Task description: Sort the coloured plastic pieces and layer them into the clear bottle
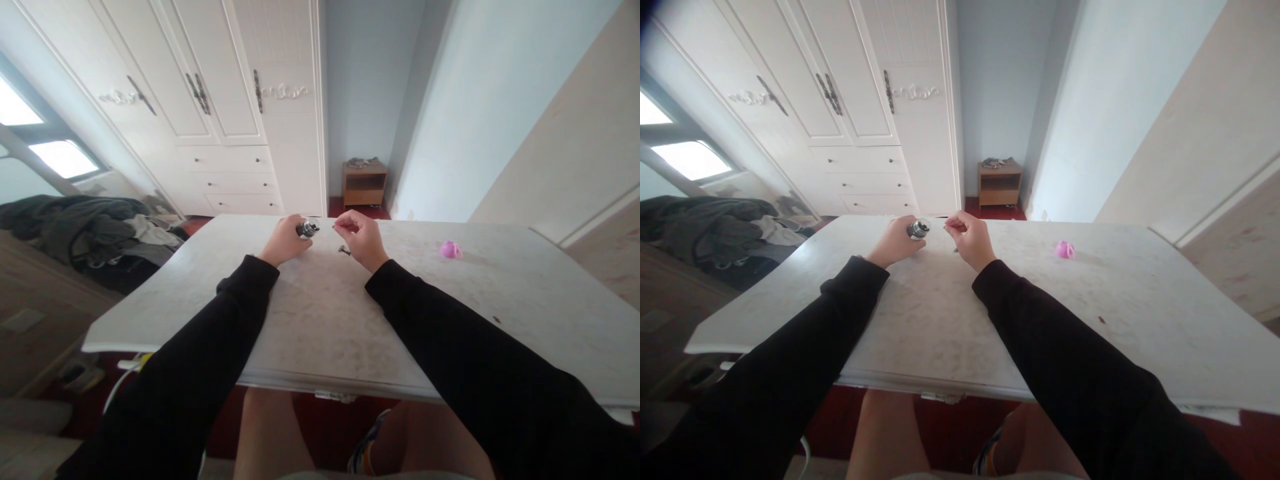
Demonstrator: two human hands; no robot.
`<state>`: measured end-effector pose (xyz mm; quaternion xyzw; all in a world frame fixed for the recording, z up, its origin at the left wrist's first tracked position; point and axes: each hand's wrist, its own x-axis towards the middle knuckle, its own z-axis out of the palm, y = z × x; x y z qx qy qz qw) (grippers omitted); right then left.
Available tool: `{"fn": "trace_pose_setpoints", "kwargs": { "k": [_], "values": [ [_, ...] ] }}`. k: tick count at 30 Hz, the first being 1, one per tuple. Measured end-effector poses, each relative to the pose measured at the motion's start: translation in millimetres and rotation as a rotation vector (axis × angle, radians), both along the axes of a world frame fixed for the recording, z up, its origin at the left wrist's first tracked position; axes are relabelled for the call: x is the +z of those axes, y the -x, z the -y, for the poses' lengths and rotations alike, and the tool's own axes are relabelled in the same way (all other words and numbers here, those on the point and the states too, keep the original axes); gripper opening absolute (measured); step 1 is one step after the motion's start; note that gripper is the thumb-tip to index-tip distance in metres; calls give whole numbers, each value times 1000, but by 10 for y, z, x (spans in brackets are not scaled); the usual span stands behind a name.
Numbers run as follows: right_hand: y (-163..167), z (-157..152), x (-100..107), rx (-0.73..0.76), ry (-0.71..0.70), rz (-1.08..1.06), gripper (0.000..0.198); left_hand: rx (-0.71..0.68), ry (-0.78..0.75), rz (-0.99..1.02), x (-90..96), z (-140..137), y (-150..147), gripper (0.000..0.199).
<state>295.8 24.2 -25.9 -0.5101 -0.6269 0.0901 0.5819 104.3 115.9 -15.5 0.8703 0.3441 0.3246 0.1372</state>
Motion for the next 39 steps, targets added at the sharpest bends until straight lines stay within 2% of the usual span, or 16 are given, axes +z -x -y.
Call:
{"fn": "trace_pose_setpoints", "kwargs": {
  "k": [7, 14, 22, 27, 30, 32, 34, 39],
  "values": [
    [163, 37, -17, 146, -83, -54, 15, -124, -62, -131, -5, 31, -16, 10],
    [275, 111, 17, 56, -174, 62, 12, -204, -59, -110, 8, 84, -39, 12],
    [310, 210, 73, 12, -170, 174, 13, -183, 50, 15, 25, 142, -71, 12],
    [327, 251, 111, -12, -289, 168, 16, -188, 56, 58, 15, 138, -73, 10],
    [240, 216, 150, -53, -323, 143, 17, -218, 162, 136, 21, 131, -78, 10],
    [103, 164, 175, -106, -267, 165, 17, -201, 319, 208, 30, 131, -87, 10],
    [-88, 106, 192, -158, -146, 231, 16, -158, 453, 272, 40, 135, -97, 12],
    [-567, 72, 231, -229, 412, 525, 11, -134, 528, 338, 52, 150, -112, 13]
  ]
}}
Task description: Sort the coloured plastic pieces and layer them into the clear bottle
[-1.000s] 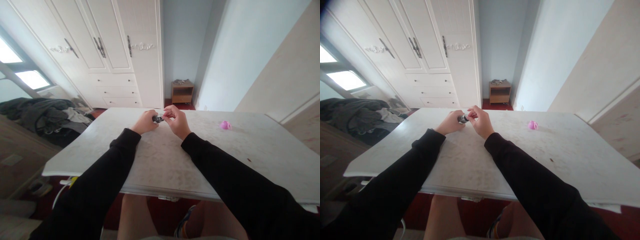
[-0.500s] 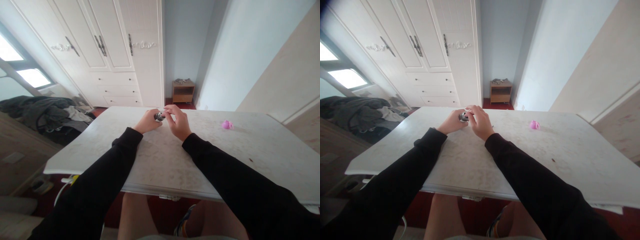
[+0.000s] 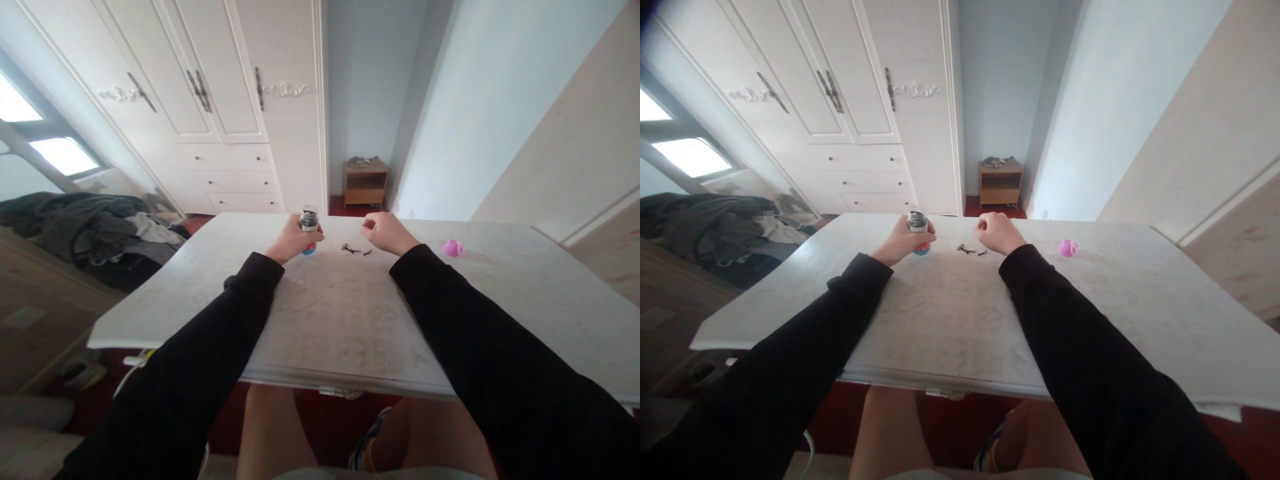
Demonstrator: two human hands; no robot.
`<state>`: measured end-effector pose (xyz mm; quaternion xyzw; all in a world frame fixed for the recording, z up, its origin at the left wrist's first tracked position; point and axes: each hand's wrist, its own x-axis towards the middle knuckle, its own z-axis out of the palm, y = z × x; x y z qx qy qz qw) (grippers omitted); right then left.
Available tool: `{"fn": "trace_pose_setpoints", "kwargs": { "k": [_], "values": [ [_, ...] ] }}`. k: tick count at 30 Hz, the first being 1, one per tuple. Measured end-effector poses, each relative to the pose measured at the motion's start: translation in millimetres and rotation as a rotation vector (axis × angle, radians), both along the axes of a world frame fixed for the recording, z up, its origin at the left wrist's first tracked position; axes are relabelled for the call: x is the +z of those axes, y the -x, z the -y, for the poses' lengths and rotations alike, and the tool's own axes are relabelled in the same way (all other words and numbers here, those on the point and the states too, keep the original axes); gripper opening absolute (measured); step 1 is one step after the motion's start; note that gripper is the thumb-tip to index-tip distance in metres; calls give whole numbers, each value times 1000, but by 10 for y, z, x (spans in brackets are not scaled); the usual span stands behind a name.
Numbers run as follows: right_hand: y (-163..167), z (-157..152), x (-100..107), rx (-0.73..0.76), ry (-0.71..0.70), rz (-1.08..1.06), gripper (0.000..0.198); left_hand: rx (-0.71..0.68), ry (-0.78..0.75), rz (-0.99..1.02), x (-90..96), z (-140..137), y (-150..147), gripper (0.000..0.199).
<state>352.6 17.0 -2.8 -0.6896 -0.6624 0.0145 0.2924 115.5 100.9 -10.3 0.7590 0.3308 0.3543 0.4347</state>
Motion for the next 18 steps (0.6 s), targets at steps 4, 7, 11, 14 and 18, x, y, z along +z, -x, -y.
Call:
{"fn": "trace_pose_setpoints", "kwargs": {
  "k": [4, 7, 11, 14, 18],
  "values": [
    [-200, 76, 55, 215, 365, -11, 6, -19, 2, 7, -1, -1, 0, 11],
    [-237, 106, 68, 347, 449, -53, 8, -31, -19, 13, -4, -4, 4, 10],
    [-187, 92, 41, 359, 414, -11, 7, -24, -19, 9, 0, 0, 8, 10],
    [-106, 68, 7, 312, 288, -32, 9, -24, -17, 6, 8, 1, 6, 9],
    [23, 60, -14, 239, 258, -16, 13, -32, -40, 11, 3, -8, 6, 8]
  ]
}}
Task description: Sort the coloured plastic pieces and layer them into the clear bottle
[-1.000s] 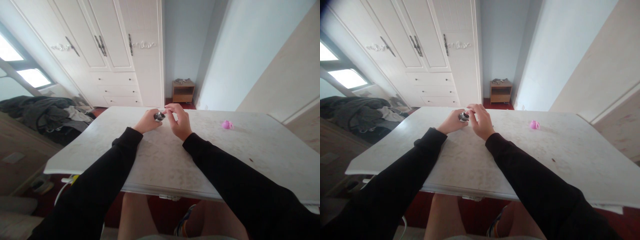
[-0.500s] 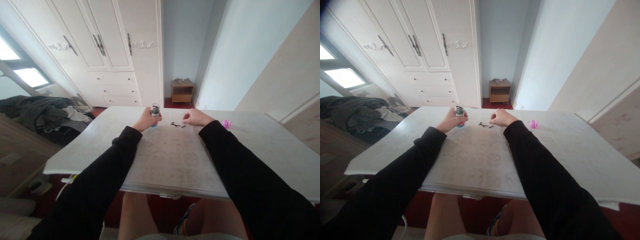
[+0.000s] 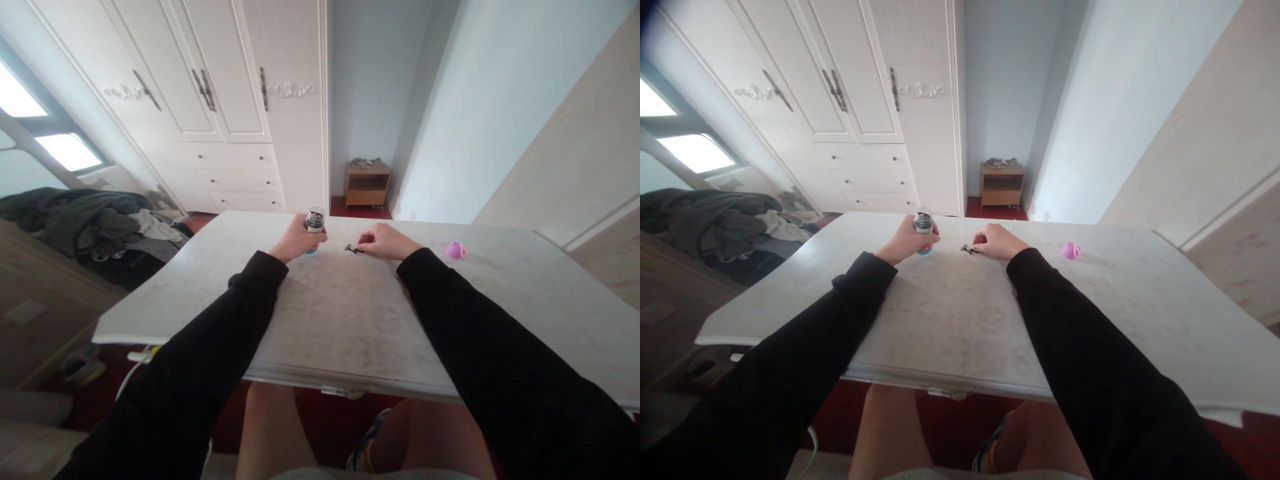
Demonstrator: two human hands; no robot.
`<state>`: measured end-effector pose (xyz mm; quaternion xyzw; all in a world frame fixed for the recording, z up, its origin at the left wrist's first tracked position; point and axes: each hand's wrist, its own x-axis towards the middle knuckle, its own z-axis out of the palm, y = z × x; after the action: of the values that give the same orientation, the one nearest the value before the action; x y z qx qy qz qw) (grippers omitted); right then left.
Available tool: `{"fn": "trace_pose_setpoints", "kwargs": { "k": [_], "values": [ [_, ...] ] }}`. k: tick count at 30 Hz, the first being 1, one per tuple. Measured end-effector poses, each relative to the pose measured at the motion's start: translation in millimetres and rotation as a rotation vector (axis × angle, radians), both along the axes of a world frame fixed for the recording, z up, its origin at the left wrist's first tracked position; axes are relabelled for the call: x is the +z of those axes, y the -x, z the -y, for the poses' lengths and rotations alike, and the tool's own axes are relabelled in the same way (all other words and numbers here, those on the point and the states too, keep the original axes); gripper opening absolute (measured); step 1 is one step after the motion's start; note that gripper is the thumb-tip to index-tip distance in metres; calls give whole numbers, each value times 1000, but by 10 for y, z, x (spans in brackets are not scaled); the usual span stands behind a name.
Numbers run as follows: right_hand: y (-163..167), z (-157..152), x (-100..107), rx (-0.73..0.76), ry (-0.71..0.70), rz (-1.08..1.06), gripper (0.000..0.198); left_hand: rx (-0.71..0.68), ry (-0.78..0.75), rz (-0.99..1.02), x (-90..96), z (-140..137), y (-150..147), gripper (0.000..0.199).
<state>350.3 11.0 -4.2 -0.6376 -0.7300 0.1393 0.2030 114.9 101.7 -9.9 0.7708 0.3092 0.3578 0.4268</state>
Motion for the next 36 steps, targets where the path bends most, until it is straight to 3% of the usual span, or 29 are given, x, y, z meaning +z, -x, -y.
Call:
{"fn": "trace_pose_setpoints", "kwargs": {
  "k": [4, 8, 10, 19, 25, 31, 36],
  "values": [
    [120, 21, 22, -51, 48, 66, 22, -2, -3, -8, -21, -7, 1, 9],
    [201, 22, 17, -42, 52, 186, 7, -13, -16, -16, -31, -7, 4, 7],
    [209, 12, -3, -19, 20, 204, 11, -18, -28, -25, -32, -9, 7, 6],
    [124, -107, -197, 80, -220, 27, 5, -37, -106, -58, -53, -38, 9, 4],
    [48, -170, -304, 106, -142, -116, 21, -42, -109, -55, -42, -33, 11, 4],
    [59, -153, -276, 94, -123, -87, 3, -30, -110, -64, -34, -28, 12, 4],
    [92, -146, -266, 73, -158, -103, 8, -20, -99, -90, -36, -32, 14, 4]
  ]
}}
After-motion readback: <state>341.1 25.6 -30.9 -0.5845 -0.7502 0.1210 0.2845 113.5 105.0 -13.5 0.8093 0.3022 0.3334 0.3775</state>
